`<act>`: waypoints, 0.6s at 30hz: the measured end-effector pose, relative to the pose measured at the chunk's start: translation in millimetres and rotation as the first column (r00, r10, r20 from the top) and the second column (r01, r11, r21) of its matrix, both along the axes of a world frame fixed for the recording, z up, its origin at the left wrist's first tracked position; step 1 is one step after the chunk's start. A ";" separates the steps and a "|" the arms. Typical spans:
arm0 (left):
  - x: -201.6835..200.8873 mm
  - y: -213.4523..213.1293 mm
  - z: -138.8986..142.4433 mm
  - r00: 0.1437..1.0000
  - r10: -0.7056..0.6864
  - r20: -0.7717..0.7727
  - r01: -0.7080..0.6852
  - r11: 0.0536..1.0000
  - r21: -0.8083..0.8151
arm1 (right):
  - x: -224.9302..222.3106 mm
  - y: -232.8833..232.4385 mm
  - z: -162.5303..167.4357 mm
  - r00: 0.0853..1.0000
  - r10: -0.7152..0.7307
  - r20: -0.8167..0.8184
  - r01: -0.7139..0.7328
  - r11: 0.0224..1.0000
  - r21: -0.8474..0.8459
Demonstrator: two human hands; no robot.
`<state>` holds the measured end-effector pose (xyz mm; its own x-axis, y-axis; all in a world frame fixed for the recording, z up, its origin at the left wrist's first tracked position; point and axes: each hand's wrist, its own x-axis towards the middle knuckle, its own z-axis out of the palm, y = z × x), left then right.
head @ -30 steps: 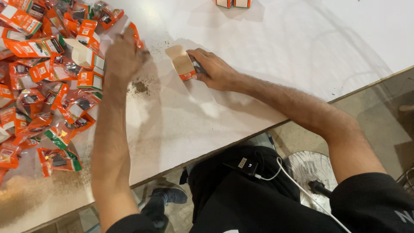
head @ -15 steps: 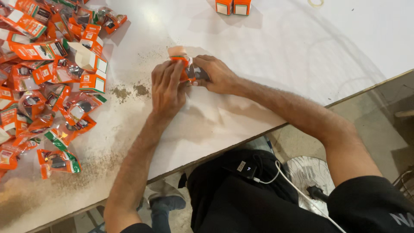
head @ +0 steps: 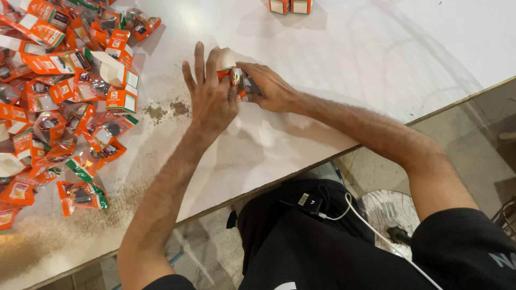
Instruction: The person picks up small orange product boxes from a pile on the table, opens a folded box, places a plastic-wrapped item inside, and closes the box, setting finished boxes aside while pushing other boxes and packets around the work area.
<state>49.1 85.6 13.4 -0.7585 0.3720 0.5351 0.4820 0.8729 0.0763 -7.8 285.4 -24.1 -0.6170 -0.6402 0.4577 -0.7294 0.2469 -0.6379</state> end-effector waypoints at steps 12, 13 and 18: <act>15.7 -2.0 -3.8 0.986 -0.112 -0.124 0.123 0.989 0.078 | -1.3 0.2 -1.6 1.000 -0.023 -0.022 0.024 0.999 0.033; 14.2 -0.5 -4.3 0.986 -0.110 -0.123 0.122 0.988 0.096 | -0.5 0.7 -2.8 0.999 -0.019 -0.038 0.020 1.000 0.018; 7.6 7.7 1.5 0.998 -0.054 -0.024 0.056 0.994 0.091 | 2.2 1.6 -0.7 0.999 -0.007 -0.041 0.007 1.000 0.013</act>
<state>56.7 93.3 14.9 -0.7264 0.3612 0.5847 0.5313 0.8348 0.1443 -5.6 286.9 -24.7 -0.6023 -0.6420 0.4743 -0.7531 0.2600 -0.6044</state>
